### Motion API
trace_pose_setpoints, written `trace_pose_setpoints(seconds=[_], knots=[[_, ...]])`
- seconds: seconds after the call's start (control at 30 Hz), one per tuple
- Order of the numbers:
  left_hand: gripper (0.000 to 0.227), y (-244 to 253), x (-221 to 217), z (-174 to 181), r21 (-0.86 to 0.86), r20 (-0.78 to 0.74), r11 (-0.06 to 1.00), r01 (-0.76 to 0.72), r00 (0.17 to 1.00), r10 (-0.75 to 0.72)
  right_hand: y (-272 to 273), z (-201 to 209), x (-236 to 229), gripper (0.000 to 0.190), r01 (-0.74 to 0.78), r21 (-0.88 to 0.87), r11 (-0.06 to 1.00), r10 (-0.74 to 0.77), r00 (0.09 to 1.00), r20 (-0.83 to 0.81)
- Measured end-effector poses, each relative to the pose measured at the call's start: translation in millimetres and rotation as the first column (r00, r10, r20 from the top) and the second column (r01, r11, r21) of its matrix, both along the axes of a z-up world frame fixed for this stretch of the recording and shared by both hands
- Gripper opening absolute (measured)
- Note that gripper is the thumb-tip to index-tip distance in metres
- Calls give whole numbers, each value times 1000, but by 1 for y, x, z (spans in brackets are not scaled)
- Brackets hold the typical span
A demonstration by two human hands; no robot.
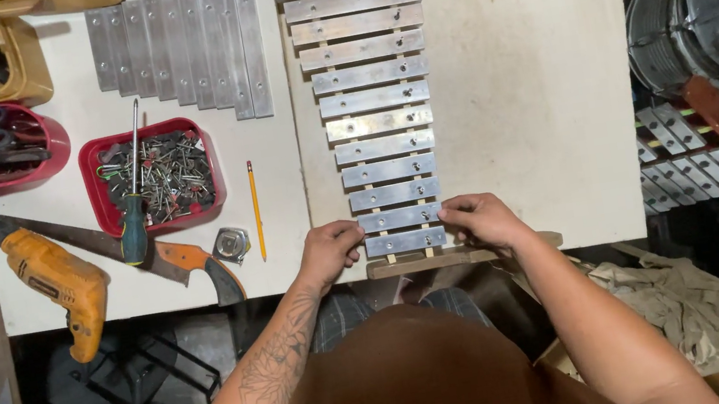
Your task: The person arranges metal bars on a wooden board, aligning them in a row. They then use a pencil to mark positions on the board beneath the bars. The person continues to adjust the bars and make additional marks throughout the process.
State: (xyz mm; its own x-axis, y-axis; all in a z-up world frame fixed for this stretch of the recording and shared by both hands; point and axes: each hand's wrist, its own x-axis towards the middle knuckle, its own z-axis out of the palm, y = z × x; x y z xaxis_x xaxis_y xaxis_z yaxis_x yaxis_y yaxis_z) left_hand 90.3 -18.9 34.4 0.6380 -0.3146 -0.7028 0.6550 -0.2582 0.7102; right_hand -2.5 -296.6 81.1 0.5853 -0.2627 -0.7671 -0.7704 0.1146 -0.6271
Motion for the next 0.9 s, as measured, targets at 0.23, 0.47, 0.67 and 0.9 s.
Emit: trace_pose_setpoints(seconds=[0.23,0.47,0.67,0.9], knots=[[26,1,-3,-9,-12,-4,1000,-17,1000,17,-2,-8,-2,32,-8,16,1000,8,1000,11],[26,2,-2,-9,-10,-11,1000,-2,1000,2,-3,-15,-5,32,-9,9,1000,8,999,34],[26,1,-1,-4,-28,-10,999,-15,1000,15,-3,-14,-6,31,-7,4,1000,7,999,36],[22,0,6,-8,-43,9,995,-90,996,90,-1,-2,-1,35,139,71,988,-142,989,34]])
